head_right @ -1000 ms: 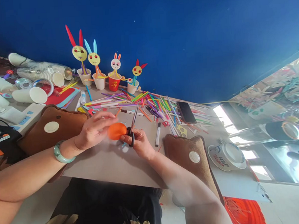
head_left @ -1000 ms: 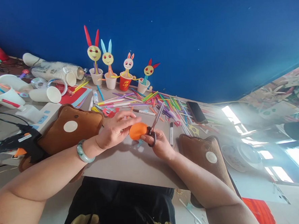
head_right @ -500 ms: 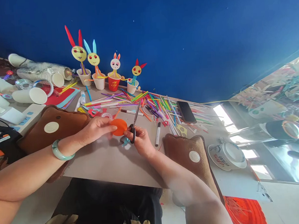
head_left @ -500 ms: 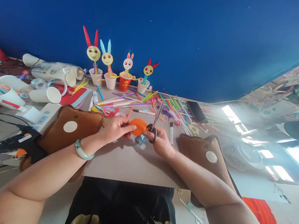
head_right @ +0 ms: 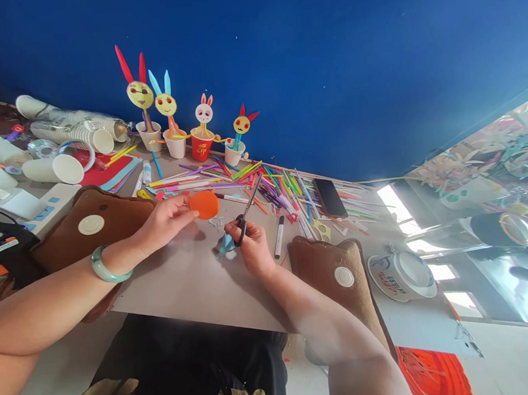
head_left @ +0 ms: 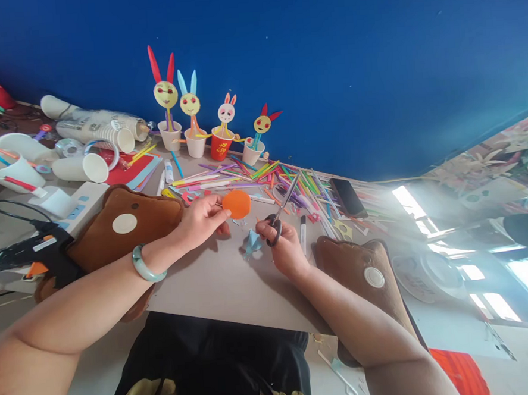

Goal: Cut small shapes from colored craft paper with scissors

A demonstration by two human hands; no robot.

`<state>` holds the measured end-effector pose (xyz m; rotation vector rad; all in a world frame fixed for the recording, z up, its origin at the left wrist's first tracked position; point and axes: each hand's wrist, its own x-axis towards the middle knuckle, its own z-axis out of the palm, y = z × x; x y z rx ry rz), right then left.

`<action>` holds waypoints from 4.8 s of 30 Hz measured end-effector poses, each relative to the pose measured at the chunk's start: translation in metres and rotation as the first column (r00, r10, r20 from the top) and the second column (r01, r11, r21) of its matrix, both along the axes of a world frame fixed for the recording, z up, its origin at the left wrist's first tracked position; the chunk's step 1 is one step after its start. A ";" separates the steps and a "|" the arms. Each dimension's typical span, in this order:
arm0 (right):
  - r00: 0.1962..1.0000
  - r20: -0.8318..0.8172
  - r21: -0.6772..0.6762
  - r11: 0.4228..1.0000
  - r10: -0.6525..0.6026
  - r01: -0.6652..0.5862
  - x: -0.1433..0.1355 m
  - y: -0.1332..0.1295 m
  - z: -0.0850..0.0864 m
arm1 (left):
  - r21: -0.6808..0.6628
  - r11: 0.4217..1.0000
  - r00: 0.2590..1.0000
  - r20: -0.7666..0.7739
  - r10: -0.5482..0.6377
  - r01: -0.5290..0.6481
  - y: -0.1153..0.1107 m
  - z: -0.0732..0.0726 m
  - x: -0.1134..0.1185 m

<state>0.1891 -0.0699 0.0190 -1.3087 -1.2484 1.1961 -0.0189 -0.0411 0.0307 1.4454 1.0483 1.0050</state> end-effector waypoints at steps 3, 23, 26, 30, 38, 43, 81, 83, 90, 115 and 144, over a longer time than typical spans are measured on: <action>1.000 -0.025 0.006 1.000 -0.004 0.004 0.000 0.001 -0.002 | 0.406 0.913 0.989 -0.107 0.102 -0.050 -0.003 -0.007 -0.004; 0.976 0.021 0.098 0.971 0.218 -0.219 0.000 -0.011 0.007 | 0.936 0.343 0.947 -0.176 0.269 0.077 -0.004 -0.019 -0.016; 0.975 0.004 0.074 0.973 0.220 -0.220 0.000 -0.012 0.009 | 0.906 0.415 0.957 -0.189 0.218 0.085 -0.005 -0.016 -0.014; 0.985 -0.002 0.080 0.982 0.170 -0.169 0.000 -0.010 0.004 | 0.597 0.802 0.985 -0.152 0.078 0.029 -0.005 -0.013 -0.005; 1.000 -0.011 0.029 1.000 -0.012 0.013 0.000 -0.003 -0.001 | -0.248 0.964 0.967 0.251 -0.031 0.096 0.004 -0.009 0.003; 0.999 -0.035 -0.023 1.000 -0.020 0.020 0.000 -0.002 -0.002 | -0.314 0.926 0.953 0.278 -0.122 0.210 -0.001 0.000 0.005; 0.999 -0.026 0.024 0.999 -0.024 0.024 0.000 0.001 -0.001 | -0.247 0.966 0.965 0.262 -0.012 0.079 0.000 0.002 0.003; 0.998 0.052 0.029 0.999 0.019 -0.020 0.000 -0.001 0.002 | -0.246 0.966 0.963 0.269 -0.006 0.074 0.000 0.003 0.003; 0.941 0.251 0.057 0.967 0.228 -0.249 0.002 -0.007 0.007 | -0.260 0.962 0.950 0.312 0.004 0.082 -0.002 0.004 0.003; 0.874 0.341 -0.020 0.932 0.346 -0.361 -0.001 -0.009 0.003 | -0.263 0.961 0.931 0.365 0.016 0.086 -0.002 0.005 0.002; 0.889 0.294 -0.025 0.933 0.351 -0.360 0.000 -0.008 -0.001 | -0.254 0.963 0.929 0.370 0.008 0.093 -0.002 0.001 0.001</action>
